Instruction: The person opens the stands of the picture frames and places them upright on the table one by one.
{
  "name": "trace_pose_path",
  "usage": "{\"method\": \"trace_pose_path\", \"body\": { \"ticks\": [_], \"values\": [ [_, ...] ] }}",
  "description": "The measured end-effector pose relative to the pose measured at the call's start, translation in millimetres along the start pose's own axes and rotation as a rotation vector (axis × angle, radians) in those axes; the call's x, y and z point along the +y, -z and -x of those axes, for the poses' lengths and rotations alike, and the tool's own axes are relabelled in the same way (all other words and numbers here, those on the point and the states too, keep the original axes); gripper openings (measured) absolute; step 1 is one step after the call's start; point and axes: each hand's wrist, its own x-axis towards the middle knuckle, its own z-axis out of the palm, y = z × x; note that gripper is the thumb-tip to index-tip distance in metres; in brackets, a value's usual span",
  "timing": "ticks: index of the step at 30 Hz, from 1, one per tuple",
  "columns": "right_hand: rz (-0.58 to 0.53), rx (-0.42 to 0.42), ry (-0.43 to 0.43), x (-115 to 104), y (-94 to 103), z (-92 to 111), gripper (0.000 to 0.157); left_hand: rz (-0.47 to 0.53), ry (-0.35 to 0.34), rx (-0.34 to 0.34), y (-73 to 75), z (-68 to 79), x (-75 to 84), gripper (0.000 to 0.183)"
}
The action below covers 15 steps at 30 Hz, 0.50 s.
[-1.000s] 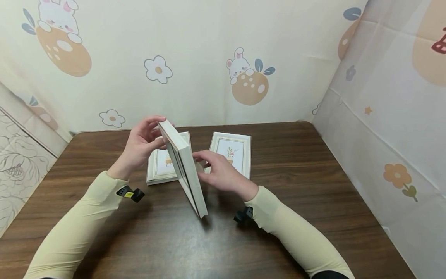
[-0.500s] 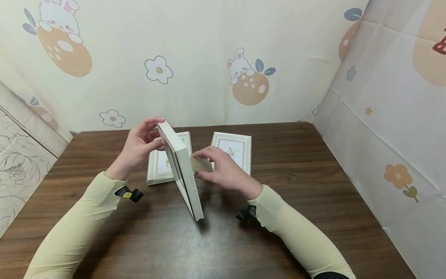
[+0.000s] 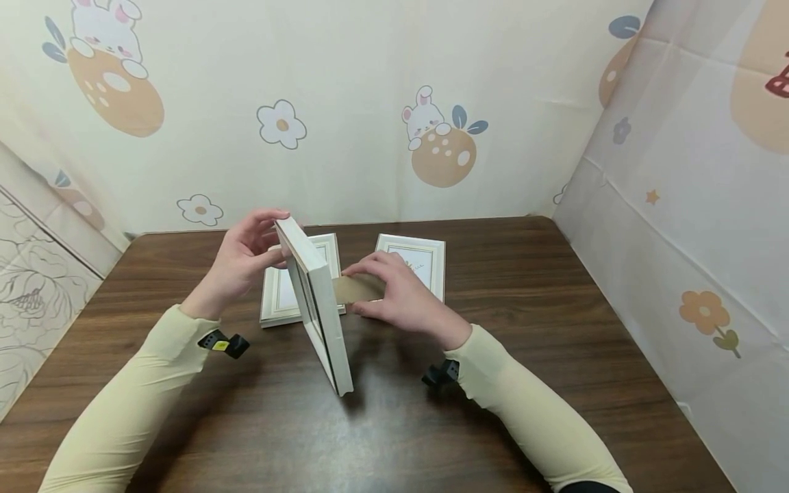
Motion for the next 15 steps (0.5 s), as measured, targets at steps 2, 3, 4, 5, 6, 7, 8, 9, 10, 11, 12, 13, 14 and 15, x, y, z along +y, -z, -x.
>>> {"method": "trace_pose_path", "body": {
  "ticks": [2, 3, 4, 5, 6, 7, 8, 9, 10, 11, 12, 13, 14, 15],
  "values": [
    [0.021, 0.007, -0.004, -1.1, 2.0, 0.2, 0.049, -0.007, 0.001, -0.004, 0.9, 0.5, -0.2, 0.052],
    [0.029, 0.008, -0.009, -1.7, 2.7, 0.3, 0.050, -0.012, 0.002, -0.006, 1.3, 0.7, -0.3, 0.052],
    [0.036, 0.008, -0.013, -2.5, 3.5, 0.4, 0.049, -0.017, 0.002, -0.007, 1.7, 0.8, -0.4, 0.052],
    [0.045, 0.008, -0.016, -3.2, 4.2, 0.5, 0.049, -0.021, 0.002, -0.009, 2.0, 0.9, -0.4, 0.052],
    [0.055, 0.010, -0.016, -3.7, 4.8, 0.4, 0.049, -0.026, 0.003, -0.012, 2.4, 0.9, -0.6, 0.052],
    [0.067, 0.012, -0.015, -4.1, 5.0, 0.4, 0.049, -0.032, 0.004, -0.015, 2.7, 1.0, -0.8, 0.052],
    [0.078, 0.013, -0.014, -4.5, 5.3, 0.4, 0.049, -0.036, 0.005, -0.019, 2.9, 0.9, -1.0, 0.052],
    [0.087, 0.014, -0.011, -4.8, 5.4, 0.3, 0.049, -0.039, 0.007, -0.023, 3.2, 0.9, -1.3, 0.052],
    [0.095, 0.016, -0.006, -4.9, 5.4, 0.3, 0.048, -0.043, 0.011, -0.027, 3.4, 1.0, -1.7, 0.051],
    [0.101, 0.017, 0.000, -4.8, 5.3, 0.3, 0.048, -0.046, 0.015, -0.030, 3.7, 1.0, -2.0, 0.051],
    [0.103, 0.017, 0.006, -4.7, 5.0, 0.2, 0.048, -0.050, 0.019, -0.032, 3.9, 1.1, -2.4, 0.051],
    [0.105, 0.015, 0.008, -4.6, 4.6, 0.5, 0.048, -0.055, 0.023, -0.034, 4.2, 1.3, -2.8, 0.051],
    [0.104, 0.013, 0.009, -4.3, 4.1, 0.6, 0.047, -0.059, 0.026, -0.035, 4.5, 1.5, -3.2, 0.051],
    [0.103, 0.010, 0.008, -3.8, 3.6, 0.8, 0.047, -0.062, 0.029, -0.035, 4.7, 1.7, -3.6, 0.050]
  ]
}}
